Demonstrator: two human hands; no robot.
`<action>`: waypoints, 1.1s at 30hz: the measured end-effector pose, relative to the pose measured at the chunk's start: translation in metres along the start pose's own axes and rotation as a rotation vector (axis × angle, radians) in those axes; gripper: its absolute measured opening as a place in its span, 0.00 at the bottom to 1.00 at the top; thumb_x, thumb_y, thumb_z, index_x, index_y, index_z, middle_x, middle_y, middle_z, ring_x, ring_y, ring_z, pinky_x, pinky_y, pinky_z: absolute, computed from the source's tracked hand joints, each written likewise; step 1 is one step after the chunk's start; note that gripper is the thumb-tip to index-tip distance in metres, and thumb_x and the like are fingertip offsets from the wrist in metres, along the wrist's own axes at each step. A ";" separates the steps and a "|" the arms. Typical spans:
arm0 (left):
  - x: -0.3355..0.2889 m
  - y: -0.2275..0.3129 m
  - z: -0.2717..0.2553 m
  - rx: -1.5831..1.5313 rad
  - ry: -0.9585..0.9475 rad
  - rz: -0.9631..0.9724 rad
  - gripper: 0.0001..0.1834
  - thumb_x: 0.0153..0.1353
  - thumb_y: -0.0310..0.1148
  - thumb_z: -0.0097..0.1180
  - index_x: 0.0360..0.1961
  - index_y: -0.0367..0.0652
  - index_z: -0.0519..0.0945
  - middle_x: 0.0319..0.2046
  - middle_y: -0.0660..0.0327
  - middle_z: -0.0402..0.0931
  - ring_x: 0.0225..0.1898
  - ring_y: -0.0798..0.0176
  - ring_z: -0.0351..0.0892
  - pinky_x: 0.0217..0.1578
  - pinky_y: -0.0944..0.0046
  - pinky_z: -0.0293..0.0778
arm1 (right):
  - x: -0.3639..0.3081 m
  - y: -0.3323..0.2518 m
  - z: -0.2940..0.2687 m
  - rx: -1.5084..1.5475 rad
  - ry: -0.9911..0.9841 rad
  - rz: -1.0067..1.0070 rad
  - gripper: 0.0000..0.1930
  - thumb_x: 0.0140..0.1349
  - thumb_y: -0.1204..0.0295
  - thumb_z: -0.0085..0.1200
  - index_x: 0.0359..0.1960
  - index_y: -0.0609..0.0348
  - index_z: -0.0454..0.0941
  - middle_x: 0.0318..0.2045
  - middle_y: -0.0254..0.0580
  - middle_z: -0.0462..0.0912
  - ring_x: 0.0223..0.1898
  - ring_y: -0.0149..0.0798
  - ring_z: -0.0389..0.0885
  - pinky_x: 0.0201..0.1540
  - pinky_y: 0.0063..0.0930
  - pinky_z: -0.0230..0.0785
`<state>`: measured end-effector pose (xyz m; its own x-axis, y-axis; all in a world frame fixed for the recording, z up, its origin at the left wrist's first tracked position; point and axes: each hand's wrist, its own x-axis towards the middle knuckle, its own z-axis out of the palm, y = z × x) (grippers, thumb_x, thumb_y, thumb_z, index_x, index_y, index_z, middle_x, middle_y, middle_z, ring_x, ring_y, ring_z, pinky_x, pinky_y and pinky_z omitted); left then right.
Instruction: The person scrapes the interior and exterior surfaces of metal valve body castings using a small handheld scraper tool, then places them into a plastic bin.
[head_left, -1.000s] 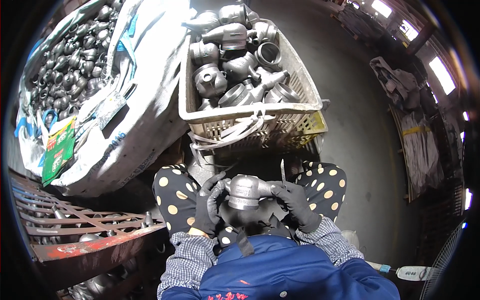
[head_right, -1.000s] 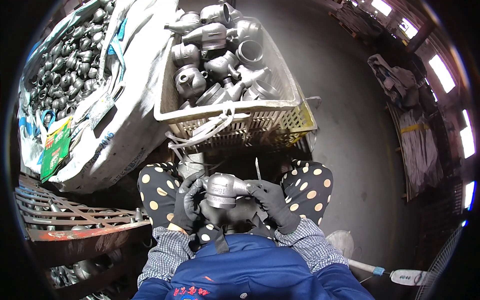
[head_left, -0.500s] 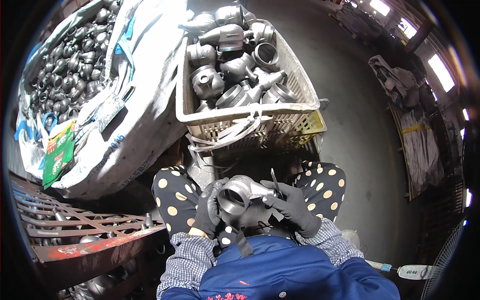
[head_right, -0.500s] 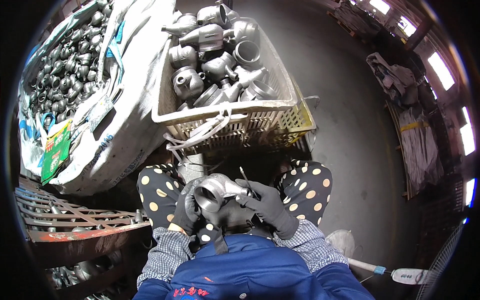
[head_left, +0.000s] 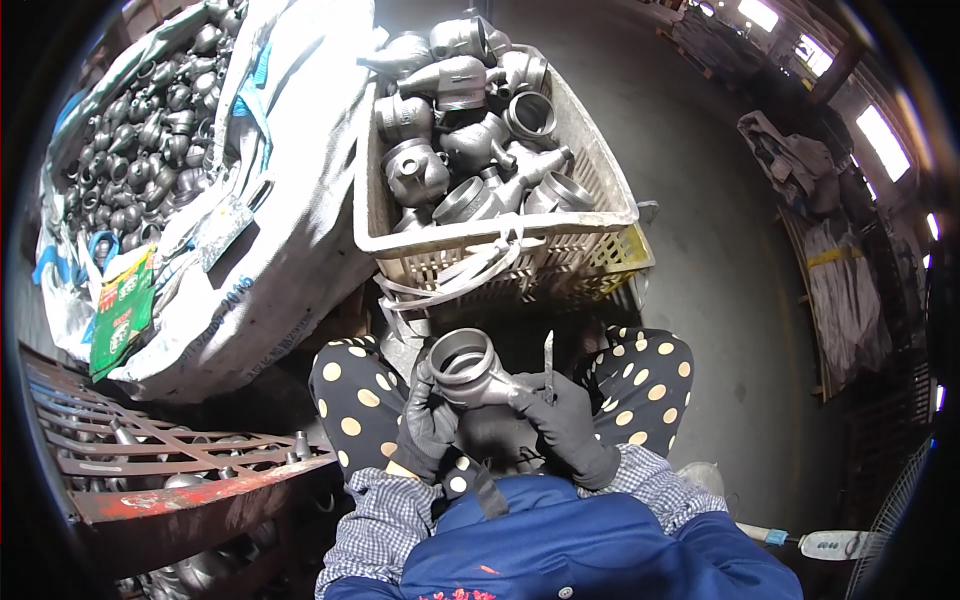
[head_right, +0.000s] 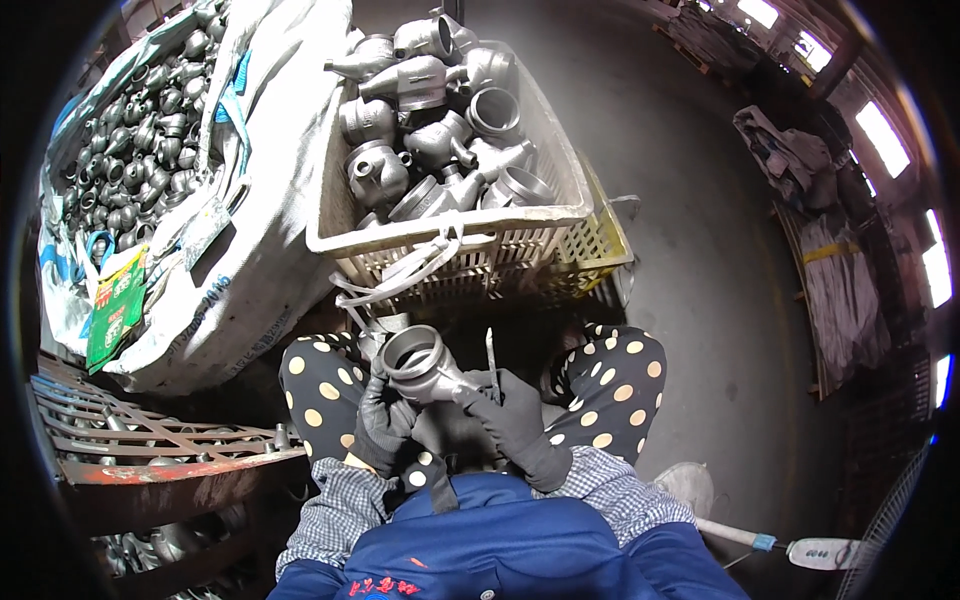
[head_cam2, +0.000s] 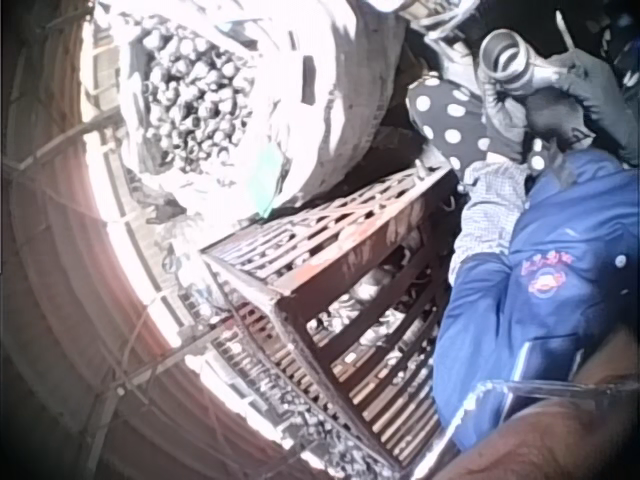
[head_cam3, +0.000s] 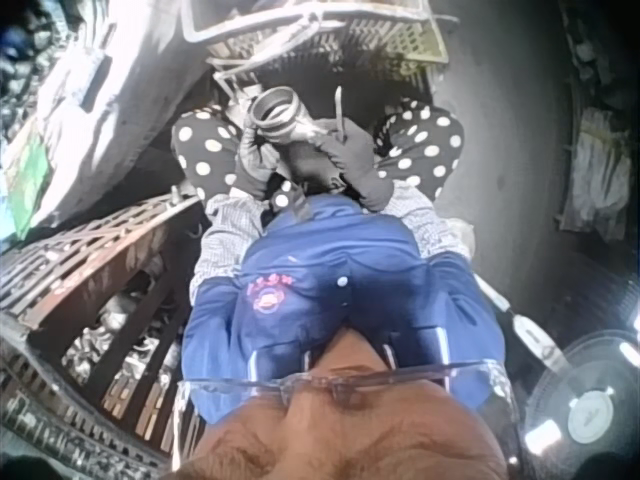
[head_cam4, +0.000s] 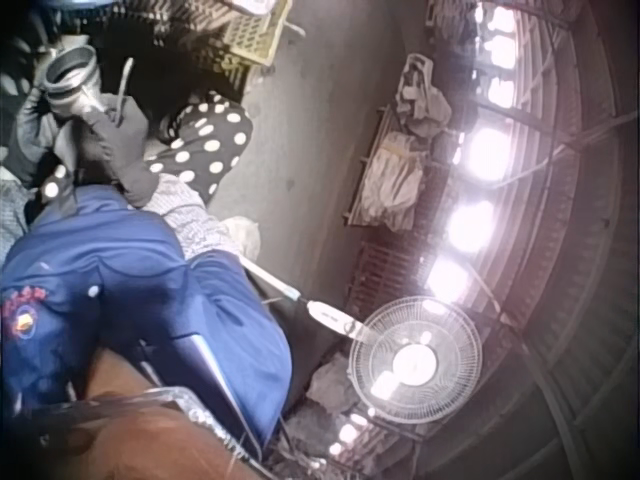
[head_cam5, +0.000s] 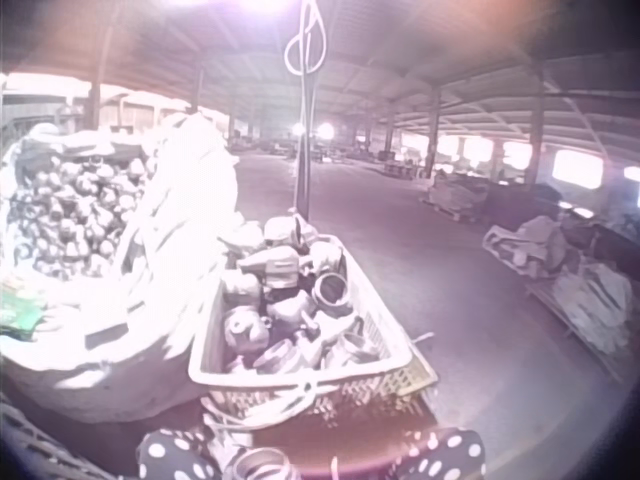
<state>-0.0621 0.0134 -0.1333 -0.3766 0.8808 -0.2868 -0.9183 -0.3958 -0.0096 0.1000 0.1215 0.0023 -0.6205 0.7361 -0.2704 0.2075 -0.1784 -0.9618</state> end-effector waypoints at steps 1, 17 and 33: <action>-0.001 0.003 -0.007 -0.081 -0.033 -0.023 0.25 0.69 0.43 0.47 0.61 0.37 0.67 0.59 0.48 0.69 0.60 0.48 0.70 0.62 0.40 0.66 | -0.003 -0.004 0.005 -0.042 -0.004 -0.012 0.19 0.59 0.67 0.64 0.46 0.68 0.79 0.31 0.38 0.83 0.32 0.25 0.79 0.38 0.19 0.72; -0.009 0.004 0.041 -0.252 -0.085 -0.203 0.41 0.65 0.64 0.39 0.62 0.35 0.62 0.54 0.43 0.69 0.54 0.39 0.72 0.56 0.39 0.70 | -0.009 -0.010 0.008 -0.029 -0.380 -0.121 0.22 0.70 0.70 0.48 0.63 0.68 0.66 0.46 0.42 0.81 0.45 0.27 0.77 0.49 0.19 0.69; -0.009 0.000 0.043 0.095 0.149 -0.112 0.46 0.59 0.71 0.44 0.60 0.38 0.65 0.48 0.47 0.75 0.44 0.47 0.79 0.39 0.40 0.80 | 0.014 -0.012 -0.013 -0.372 -0.324 -0.405 0.24 0.63 0.71 0.57 0.61 0.62 0.70 0.44 0.50 0.81 0.41 0.40 0.81 0.46 0.25 0.72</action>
<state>-0.0639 0.0165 -0.0890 -0.2556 0.8673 -0.4272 -0.9636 -0.2646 0.0393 0.0984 0.1424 0.0104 -0.8901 0.4522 0.0566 0.1212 0.3546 -0.9271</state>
